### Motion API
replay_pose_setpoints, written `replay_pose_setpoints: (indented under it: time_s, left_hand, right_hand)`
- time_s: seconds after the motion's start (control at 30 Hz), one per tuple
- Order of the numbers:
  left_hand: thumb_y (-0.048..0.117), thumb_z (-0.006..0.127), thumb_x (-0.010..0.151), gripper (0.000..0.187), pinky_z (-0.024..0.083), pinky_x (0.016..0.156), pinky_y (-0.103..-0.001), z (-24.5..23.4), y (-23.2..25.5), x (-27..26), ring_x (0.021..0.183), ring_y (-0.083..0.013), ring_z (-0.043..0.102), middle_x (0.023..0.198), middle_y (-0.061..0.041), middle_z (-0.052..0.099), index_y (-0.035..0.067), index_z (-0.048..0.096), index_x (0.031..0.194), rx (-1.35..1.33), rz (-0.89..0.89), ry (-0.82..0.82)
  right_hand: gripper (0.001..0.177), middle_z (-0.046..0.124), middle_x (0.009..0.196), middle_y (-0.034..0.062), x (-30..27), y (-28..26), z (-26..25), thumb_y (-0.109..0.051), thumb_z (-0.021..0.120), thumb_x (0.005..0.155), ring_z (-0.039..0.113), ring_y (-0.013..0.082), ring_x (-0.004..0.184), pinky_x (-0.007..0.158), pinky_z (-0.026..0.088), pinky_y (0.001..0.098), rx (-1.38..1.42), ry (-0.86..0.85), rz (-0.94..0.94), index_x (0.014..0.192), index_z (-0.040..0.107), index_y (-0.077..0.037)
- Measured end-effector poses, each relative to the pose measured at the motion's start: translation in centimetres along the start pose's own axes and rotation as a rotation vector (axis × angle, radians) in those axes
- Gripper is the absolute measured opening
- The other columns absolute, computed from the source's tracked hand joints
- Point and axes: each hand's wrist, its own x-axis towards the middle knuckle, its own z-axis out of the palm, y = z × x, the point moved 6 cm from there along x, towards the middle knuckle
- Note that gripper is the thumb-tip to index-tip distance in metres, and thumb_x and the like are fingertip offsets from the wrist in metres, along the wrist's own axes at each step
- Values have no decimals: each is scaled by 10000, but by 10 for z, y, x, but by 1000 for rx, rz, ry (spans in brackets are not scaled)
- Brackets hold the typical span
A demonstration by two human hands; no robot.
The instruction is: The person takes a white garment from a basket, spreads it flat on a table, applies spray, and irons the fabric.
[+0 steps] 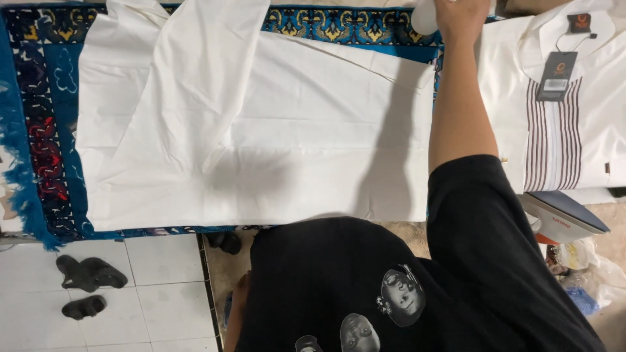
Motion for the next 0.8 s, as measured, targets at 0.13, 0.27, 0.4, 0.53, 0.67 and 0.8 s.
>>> replay_pose_setpoints:
  time_s: [0.13,0.27,0.4,0.53,0.67,0.8]
  left_hand:
    - [568,455,942,634,497,994,-458,-3,3,27,1239,-299,669,1315,-130,726,139,682,1351,-11,126,-127]
    - [551,484,1061,644,423,1096,-612,-26,33,42,1310,-459,571,1390,-253,644,43,640,1426,7,208,-30]
    - [415,462,1076,586,338,1202,-540,-43,84,52,1441,-446,441,1523,-267,526,-2,572,1473,140,280,-31]
    - [415,482,1037,598,316,1224,-525,-39,136,50,1462,-430,412,1550,-257,495,26,566,1484,174,357,-60]
    - [91,374,1004,514,373,1194,-553,-29,165,3,1421,-455,461,1489,-316,529,-39,530,1476,368,477,-72]
    - [140,378,1032,498,375,1167,-601,-54,207,-70,1368,-528,461,1460,-344,526,-47,525,1470,383,526,-125]
  right_hand:
    - [914,533,1118,67,-54,26,-31,-291,911,1016,542,228,999,811,487,376,92,-13,49,1612,221,-228]
    - [254,601,595,83,-185,-69,-84,-192,788,979,597,289,571,587,450,366,47,-54,-3,796,637,-100]
    - [84,712,694,14,-370,-68,-166,-138,625,1032,705,190,589,599,547,293,243,-284,350,971,682,-132]
    - [459,561,1097,110,-428,8,-272,22,681,939,627,288,987,822,563,395,-67,185,555,1335,481,-97]
    - [1244,197,1649,191,-398,107,-344,69,1018,909,319,461,1501,1203,367,610,-16,367,465,1673,79,-218]
    - [894,421,1497,212,-337,102,-340,195,912,923,448,306,1412,1223,343,458,110,391,279,1550,327,-54]
